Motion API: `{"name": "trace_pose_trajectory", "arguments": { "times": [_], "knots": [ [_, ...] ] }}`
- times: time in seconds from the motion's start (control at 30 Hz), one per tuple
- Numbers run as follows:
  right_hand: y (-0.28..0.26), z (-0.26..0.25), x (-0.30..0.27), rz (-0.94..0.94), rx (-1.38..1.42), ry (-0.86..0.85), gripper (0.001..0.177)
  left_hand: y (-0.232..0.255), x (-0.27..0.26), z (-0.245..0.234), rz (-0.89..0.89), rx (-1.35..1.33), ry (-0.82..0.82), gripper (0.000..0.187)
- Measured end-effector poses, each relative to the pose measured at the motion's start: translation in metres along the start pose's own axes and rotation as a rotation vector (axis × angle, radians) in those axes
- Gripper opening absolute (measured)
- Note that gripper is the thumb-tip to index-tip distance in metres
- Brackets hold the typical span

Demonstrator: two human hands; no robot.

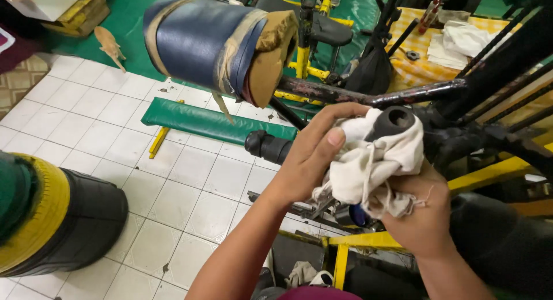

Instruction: Wipe down and clean various pieces of exercise equipment in a gym using a cloth.

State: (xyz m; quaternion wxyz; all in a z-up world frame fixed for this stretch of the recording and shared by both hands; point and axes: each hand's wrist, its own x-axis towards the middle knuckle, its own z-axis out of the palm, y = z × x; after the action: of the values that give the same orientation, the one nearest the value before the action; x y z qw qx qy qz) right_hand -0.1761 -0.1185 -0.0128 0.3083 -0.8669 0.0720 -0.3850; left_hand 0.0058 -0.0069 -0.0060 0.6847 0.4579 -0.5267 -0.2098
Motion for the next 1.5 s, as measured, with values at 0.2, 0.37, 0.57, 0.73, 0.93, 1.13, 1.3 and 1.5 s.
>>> {"name": "trace_pose_trajectory", "arguments": {
  "times": [0.2, 0.37, 0.57, 0.73, 0.93, 1.13, 1.3, 1.5],
  "knots": [
    [0.003, -0.001, -0.001, 0.358, 0.671, 0.301, 0.034, 0.003, 0.001, 0.002, 0.046, 0.157, 0.044, 0.057],
    [-0.010, -0.087, -0.046, 0.427, -0.125, 0.229, 0.021, 0.013, -0.010, 0.013, 0.151, 0.275, 0.131, 0.054],
    [-0.035, -0.069, -0.010, 0.094, -0.548, -0.012, 0.029, 0.028, -0.043, 0.055, 0.569, 0.739, 0.298, 0.045],
    [-0.042, -0.067, -0.035, 0.112, -0.399, 0.006, 0.048, 0.033, -0.040, 0.074, 0.773, 0.652, 0.010, 0.030],
    [-0.053, -0.114, -0.120, 0.319, -0.303, -0.082, 0.059, 0.039, -0.019, 0.096, 0.550, 0.496, -0.304, 0.057],
    [-0.028, -0.115, -0.163, 0.503, -0.732, 0.198, 0.051, 0.043, -0.006, 0.152, 0.558, 0.564, -0.402, 0.054],
    [-0.061, -0.113, -0.157, 0.397, -1.162, 0.190, 0.045, 0.027, -0.002, 0.176, 0.481, 0.456, -0.611, 0.071],
    [-0.069, -0.173, -0.130, 0.571, -0.864, 0.213, 0.041, 0.030, 0.000, 0.138, 0.510, 0.558, -0.584, 0.065]
  ]
}}
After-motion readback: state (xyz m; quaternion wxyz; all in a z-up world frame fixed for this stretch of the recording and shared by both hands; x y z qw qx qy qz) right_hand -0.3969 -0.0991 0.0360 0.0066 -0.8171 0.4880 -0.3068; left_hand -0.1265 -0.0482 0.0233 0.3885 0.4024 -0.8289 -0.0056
